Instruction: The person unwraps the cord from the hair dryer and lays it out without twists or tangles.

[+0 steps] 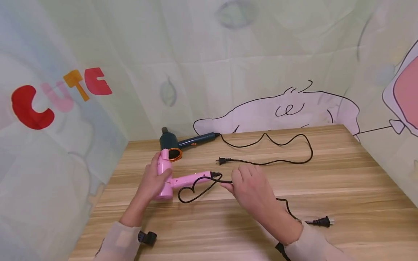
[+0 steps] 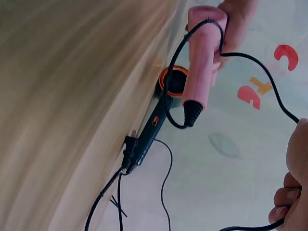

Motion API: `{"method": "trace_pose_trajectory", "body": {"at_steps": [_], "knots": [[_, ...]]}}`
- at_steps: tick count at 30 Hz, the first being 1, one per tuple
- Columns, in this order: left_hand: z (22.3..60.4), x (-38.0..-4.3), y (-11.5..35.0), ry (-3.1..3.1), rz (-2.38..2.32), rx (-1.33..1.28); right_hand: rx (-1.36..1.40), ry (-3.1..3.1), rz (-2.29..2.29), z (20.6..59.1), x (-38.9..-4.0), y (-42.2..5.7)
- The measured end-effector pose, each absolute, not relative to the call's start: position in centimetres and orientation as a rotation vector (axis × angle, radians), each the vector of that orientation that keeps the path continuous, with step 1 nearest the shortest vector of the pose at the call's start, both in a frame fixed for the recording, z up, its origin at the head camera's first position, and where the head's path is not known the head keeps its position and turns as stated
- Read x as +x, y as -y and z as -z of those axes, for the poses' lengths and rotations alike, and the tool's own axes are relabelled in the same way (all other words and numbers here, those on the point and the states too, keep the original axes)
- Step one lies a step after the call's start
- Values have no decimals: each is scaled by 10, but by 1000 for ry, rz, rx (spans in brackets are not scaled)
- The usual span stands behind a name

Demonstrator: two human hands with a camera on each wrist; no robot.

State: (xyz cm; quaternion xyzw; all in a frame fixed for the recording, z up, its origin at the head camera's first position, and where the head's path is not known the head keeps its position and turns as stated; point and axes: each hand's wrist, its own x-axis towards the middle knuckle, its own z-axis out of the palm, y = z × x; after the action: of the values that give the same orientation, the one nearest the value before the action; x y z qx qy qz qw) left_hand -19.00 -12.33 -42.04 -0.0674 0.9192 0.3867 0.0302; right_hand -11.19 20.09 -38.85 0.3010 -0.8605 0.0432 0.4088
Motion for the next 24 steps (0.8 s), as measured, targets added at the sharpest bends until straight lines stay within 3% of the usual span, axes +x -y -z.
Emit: {"method": "trace_pose_trajectory", "body": {"at_steps": [24], "knots": [[417, -191, 131, -2830, -1243, -236, 994, 2219, -76, 429, -82, -202]]}}
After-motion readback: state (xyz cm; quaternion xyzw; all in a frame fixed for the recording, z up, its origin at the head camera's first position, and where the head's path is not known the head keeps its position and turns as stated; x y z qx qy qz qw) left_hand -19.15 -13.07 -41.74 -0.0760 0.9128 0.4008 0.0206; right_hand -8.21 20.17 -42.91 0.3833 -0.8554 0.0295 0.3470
